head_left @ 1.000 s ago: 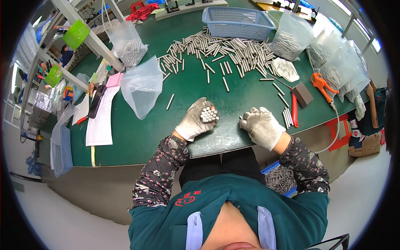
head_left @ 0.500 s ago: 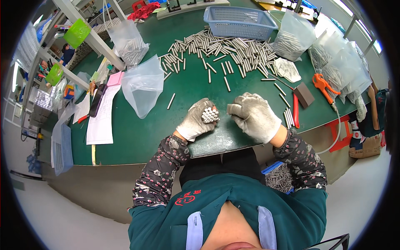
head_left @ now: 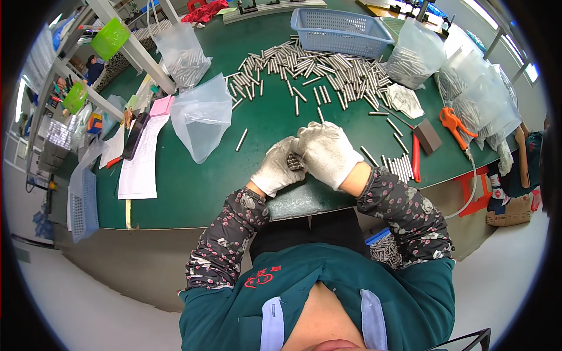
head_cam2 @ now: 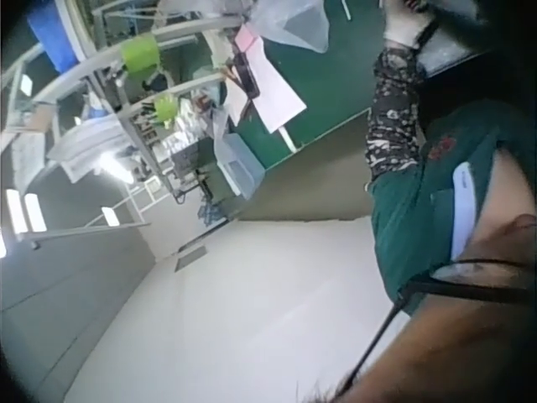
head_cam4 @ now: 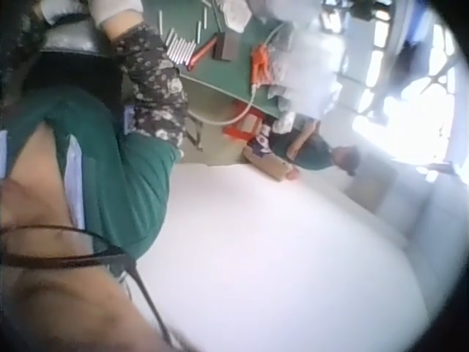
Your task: Polishing the ends of small bundled metal cylinders using a sanding block at a workbench.
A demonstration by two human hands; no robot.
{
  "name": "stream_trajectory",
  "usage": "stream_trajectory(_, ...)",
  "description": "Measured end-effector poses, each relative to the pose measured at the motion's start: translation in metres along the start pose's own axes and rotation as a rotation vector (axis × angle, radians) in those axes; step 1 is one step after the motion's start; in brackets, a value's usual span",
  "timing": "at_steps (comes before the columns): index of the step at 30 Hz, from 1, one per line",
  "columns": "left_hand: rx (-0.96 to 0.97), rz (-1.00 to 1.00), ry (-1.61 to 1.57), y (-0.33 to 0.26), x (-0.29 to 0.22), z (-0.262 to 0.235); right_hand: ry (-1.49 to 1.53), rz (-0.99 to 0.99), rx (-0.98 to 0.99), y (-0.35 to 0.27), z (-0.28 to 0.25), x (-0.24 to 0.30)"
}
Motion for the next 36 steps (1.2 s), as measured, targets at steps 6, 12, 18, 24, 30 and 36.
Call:
stream_trajectory(6,-0.036,-0.009,-0.11,-0.004,-0.027,0.0,-0.198,-0.13,0.064,0.009,-0.002,0.017)
stream_trajectory(12,-0.02,0.127,0.329,0.001,-0.015,-0.002,-0.015,-0.093,-0.042,0.005,-0.026,-0.005)
stream_trajectory(18,0.03,-0.076,-0.024,0.0,-0.012,0.006,0.202,-0.032,-0.035,-0.001,-0.003,-0.01)
stream_trajectory(24,-0.02,0.05,0.098,0.001,-0.002,-0.002,0.002,-0.096,0.02,0.003,-0.004,0.004)
stream_trajectory(30,0.011,0.033,0.233,0.002,-0.005,0.0,0.259,-0.01,-0.118,-0.007,-0.022,-0.019)
stream_trajectory(36,0.102,-0.133,-0.107,-0.001,-0.011,0.012,0.333,-0.017,-0.144,-0.011,-0.014,-0.019)
Point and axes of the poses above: each hand's wrist, its own y-axis towards the middle knuckle, its own z-axis out of the palm, x = y × z, the point moved 10 cm from there along y, towards the middle knuckle, and after that the axes turned 3 degrees about -z, right-handed, at the moved point
